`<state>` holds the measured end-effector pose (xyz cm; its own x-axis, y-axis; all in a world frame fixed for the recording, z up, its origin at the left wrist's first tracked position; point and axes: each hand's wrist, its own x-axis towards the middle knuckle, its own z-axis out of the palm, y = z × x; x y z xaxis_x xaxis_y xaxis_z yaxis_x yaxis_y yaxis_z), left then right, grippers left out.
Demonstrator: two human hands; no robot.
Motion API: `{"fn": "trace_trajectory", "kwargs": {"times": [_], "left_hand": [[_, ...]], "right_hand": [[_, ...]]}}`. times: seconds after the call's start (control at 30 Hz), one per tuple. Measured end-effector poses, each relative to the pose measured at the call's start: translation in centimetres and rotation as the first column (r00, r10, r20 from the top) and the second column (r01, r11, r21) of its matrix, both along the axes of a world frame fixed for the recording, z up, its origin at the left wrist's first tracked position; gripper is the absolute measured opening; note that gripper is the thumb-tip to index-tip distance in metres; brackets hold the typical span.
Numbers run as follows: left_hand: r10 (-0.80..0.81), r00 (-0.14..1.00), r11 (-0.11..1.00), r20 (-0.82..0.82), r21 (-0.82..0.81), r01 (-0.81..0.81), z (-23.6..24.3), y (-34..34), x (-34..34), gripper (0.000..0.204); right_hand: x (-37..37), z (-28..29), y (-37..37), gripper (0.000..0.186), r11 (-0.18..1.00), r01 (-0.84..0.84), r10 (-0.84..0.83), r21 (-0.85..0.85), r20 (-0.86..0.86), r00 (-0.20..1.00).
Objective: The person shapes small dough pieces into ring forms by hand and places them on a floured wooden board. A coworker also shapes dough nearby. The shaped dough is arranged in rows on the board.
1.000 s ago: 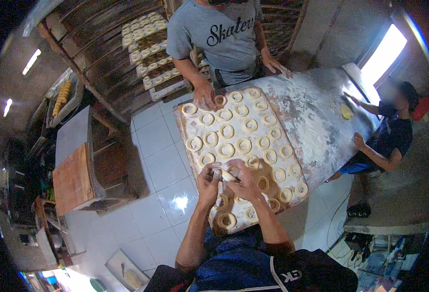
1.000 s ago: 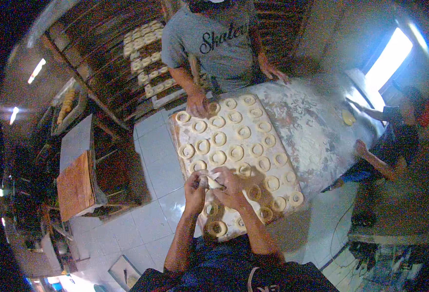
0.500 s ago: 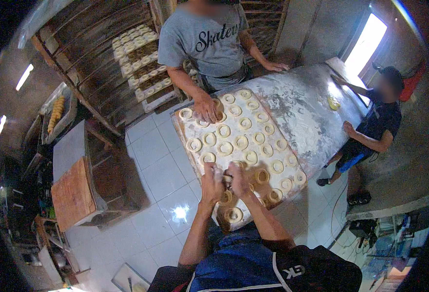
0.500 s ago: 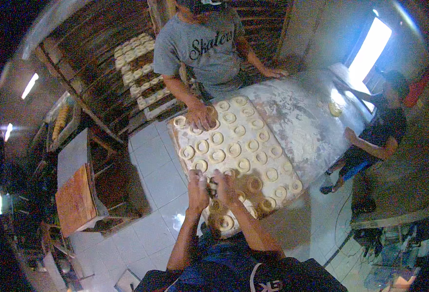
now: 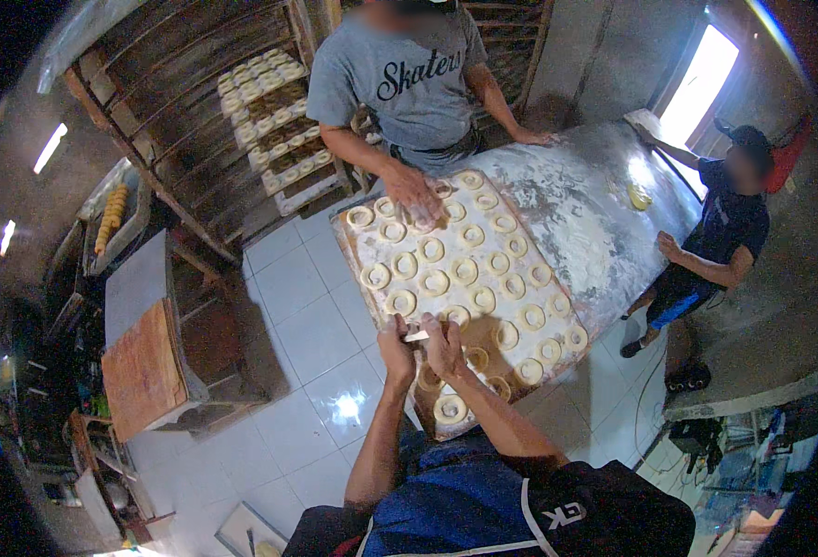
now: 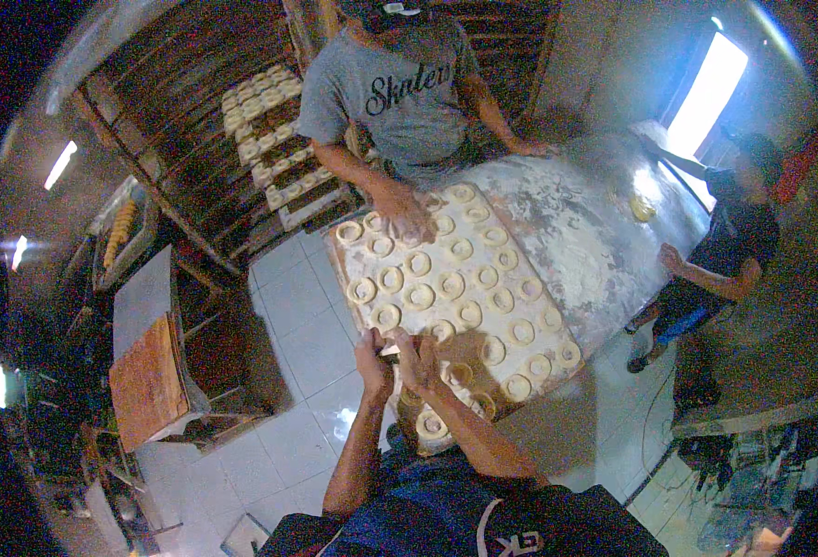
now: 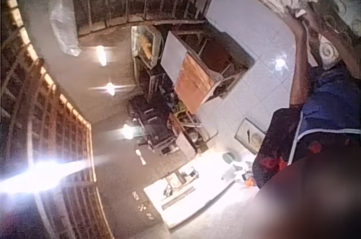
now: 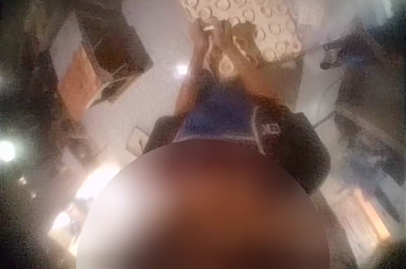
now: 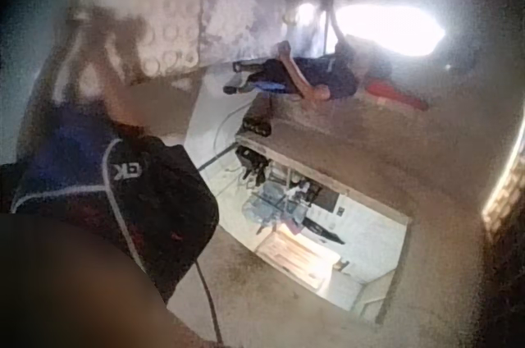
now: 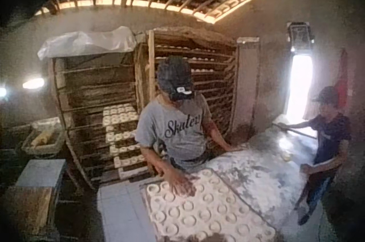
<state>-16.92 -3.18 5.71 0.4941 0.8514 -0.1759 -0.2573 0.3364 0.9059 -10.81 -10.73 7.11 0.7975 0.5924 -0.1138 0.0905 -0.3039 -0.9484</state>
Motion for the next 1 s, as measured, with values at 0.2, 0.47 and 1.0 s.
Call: {"fn": "trace_trajectory", "kwargs": {"times": [0.2, 0.47, 1.0], "left_hand": [[0.025, 0.998, 1.0, 0.061, 0.007, -0.026, -0.7, 0.6, 0.6, 0.04], [0.194, 0.981, 0.967, -0.001, 0.171, -0.191, -4.4, 4.0, 2.6, 0.043], [0.229, 0.79, 0.84, -0.569, 0.526, 0.135, -6.0, 23.3, 10.6, 0.032]], "right_hand": [[1.2, -2.1, 1.5, 0.042, 0.988, -0.069, 0.072, -0.138, 0.02, 0.997], [2.8, 1.2, 4.0, 0.047, 0.963, -0.231, 0.249, -0.142, 0.123, 0.961], [15.4, -0.4, 18.9, 0.045, 0.914, -0.152, 0.339, -0.376, 0.503, 0.795]]}}
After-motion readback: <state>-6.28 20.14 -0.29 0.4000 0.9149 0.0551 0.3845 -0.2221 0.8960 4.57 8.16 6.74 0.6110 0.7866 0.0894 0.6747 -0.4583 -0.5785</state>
